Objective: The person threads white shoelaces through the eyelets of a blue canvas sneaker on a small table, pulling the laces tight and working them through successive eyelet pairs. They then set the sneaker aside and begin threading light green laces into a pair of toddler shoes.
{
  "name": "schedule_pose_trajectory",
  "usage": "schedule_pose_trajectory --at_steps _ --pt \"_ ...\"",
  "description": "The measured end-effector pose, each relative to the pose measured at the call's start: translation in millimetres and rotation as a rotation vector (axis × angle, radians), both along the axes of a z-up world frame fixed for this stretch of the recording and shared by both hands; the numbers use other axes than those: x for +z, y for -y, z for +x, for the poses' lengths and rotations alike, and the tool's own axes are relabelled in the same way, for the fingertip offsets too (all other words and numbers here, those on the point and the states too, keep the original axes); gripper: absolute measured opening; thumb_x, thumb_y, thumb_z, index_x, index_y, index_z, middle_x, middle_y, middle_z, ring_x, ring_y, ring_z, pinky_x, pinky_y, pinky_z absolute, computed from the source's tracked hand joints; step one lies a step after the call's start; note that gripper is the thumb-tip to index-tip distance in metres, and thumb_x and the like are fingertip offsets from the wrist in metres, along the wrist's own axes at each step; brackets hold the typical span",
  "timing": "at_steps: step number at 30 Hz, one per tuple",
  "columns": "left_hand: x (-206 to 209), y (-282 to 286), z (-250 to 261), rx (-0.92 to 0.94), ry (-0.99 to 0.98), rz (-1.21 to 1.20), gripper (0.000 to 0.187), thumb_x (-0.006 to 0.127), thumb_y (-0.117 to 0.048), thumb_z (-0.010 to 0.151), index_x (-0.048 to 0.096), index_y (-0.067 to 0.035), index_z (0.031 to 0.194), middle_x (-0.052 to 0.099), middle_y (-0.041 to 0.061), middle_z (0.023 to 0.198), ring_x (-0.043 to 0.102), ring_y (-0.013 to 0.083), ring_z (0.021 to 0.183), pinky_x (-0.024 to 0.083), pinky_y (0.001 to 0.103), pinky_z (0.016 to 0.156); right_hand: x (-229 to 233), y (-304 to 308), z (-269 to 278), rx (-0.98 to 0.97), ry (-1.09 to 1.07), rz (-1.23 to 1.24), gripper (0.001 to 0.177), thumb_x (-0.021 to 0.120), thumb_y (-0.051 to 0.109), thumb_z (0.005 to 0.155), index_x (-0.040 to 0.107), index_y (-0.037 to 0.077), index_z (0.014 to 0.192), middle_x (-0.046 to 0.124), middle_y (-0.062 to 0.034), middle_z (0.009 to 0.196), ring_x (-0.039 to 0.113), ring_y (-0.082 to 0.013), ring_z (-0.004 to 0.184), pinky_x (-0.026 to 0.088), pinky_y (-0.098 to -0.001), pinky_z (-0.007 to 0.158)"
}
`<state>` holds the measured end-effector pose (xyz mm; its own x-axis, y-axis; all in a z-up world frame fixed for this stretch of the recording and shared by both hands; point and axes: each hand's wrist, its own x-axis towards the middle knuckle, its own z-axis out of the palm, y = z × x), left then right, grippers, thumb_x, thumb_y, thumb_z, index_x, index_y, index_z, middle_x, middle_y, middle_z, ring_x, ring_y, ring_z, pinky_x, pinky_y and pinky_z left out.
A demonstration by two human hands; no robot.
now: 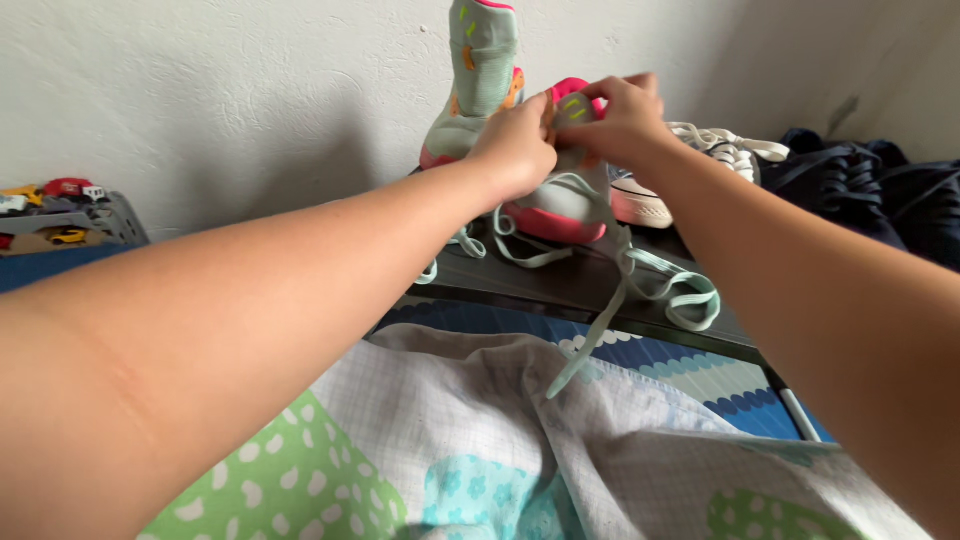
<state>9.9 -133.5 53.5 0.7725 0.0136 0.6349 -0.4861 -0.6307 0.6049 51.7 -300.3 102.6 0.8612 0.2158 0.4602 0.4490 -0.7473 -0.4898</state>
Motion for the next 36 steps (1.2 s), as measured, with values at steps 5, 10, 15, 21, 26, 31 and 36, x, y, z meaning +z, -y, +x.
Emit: schedule_pose_trajectory --at_steps 5,10,15,21,26,31,36 --pt "11.3 -26.6 -3.8 -0.28 -0.297 -0.252 0.049 0.067 -0.012 0.087 0.057 -0.011 0.134 0.071 0.01 0.118 0.069 0.0206 0.101 0.053 0.036 0.083 -1.8 44.9 -31.9 0.341 -0.181 0.518 0.044 0.069 0.02 0.091 0.06 0.008 0.133 0.063 -0.012 0.126 0.065 -0.019 0.108 0.057 -0.0361 0.094" --pt "26.2 -47.2 -29.2 -0.471 -0.086 -0.046 0.036 0.078 -0.025 0.086 0.077 -0.007 0.116 0.079 0.009 0.112 0.074 0.0125 0.1 0.057 0.029 0.091 -6.0 92.5 -98.6 0.403 -0.239 0.247 0.033 0.061 0.011 0.093 0.072 -0.003 0.12 0.075 -0.0119 0.118 0.069 -0.0196 0.109 0.054 -0.0316 0.096" --pt "37.7 -7.6 -51.4 -0.287 0.444 0.611 0.048 0.094 -0.053 0.064 0.086 -0.021 0.099 0.076 0.01 0.098 0.063 0.0313 0.088 0.052 0.047 0.074 -14.3 78.7 -142.7 0.169 -0.231 -0.189 0.042 0.08 0.026 0.085 0.072 0.01 0.123 0.075 -0.0053 0.108 0.07 -0.0158 0.101 0.055 -0.0329 0.087" --pt "63.4 2.3 -67.1 -0.364 -0.029 0.472 0.026 0.08 -0.035 0.087 0.084 -0.017 0.105 0.073 0.001 0.076 0.059 0.0146 0.079 0.046 0.036 0.076 14.5 85.7 -142.3 0.42 -0.219 0.243 0.022 0.06 0.018 0.099 0.067 -0.002 0.106 0.078 -0.0087 0.107 0.07 -0.0147 0.103 0.051 -0.0315 0.095" --pt "86.9 -28.3 -64.8 -0.599 -0.518 -0.251 0.031 0.069 -0.035 0.096 0.078 -0.008 0.108 0.061 -0.005 0.069 0.054 0.0053 0.057 0.051 0.024 0.056 25.2 113.1 -139.2 0.597 -0.486 0.712 0.017 0.058 0.014 0.104 0.062 0.001 0.114 0.062 -0.0041 0.086 0.065 -0.015 0.082 0.057 -0.0367 0.086" --pt "101.0 -61.1 -55.2 -0.977 -0.811 -0.837 0.029 0.065 -0.035 0.103 0.069 -0.007 0.11 0.05 -0.006 0.066 0.041 0.001 0.049 0.034 0.015 0.04 28.0 131.8 -132.0 0.713 -0.576 1.06 0.02 0.056 0.011 0.109 0.061 0.001 0.127 0.058 -0.0032 0.088 0.055 -0.0099 0.072 0.056 -0.0295 0.075" --pt "89.9 -33.2 -67.5 -0.907 -0.897 -0.696 0.034 0.057 -0.039 0.103 0.066 -0.007 0.107 0.07 0.006 0.084 0.066 0.0117 0.071 0.034 0.013 0.038 47.6 120.0 -144.3 0.789 -0.563 1.248 0.024 0.051 0.003 0.109 0.059 0.001 0.131 0.066 -0.0099 0.1 0.055 -0.0103 0.073 0.051 -0.0196 0.066"
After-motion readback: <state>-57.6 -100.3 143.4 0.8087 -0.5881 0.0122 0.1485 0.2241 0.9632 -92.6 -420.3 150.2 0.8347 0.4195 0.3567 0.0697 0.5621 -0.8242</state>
